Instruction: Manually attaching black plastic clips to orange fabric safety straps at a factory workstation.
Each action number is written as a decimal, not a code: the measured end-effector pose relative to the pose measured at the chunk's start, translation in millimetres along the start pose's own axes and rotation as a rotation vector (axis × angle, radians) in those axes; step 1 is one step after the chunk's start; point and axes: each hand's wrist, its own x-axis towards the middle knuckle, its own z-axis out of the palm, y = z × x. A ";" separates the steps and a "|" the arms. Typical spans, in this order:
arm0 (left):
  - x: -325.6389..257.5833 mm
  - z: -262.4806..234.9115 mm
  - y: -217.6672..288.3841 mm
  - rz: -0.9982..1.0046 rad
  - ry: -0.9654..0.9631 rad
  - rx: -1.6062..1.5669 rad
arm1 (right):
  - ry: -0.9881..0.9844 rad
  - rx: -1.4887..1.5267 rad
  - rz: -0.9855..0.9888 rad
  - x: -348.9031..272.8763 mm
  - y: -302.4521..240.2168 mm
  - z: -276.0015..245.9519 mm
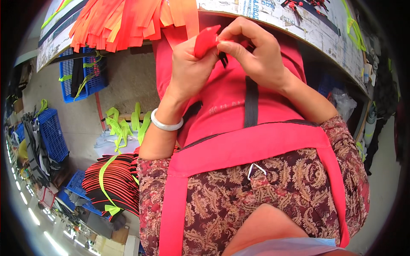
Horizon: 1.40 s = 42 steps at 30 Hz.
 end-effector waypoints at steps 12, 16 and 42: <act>4.7 -15.2 18.1 0.031 -0.027 0.061 | -0.068 -0.042 -0.083 4.0 -7.3 -9.6; 5.2 -22.2 26.4 0.081 -0.097 0.011 | -0.133 -0.098 -0.105 14.8 -22.9 -14.7; 1.2 -54.7 45.8 0.095 0.378 -0.383 | -0.415 -0.087 -0.130 57.2 11.2 6.3</act>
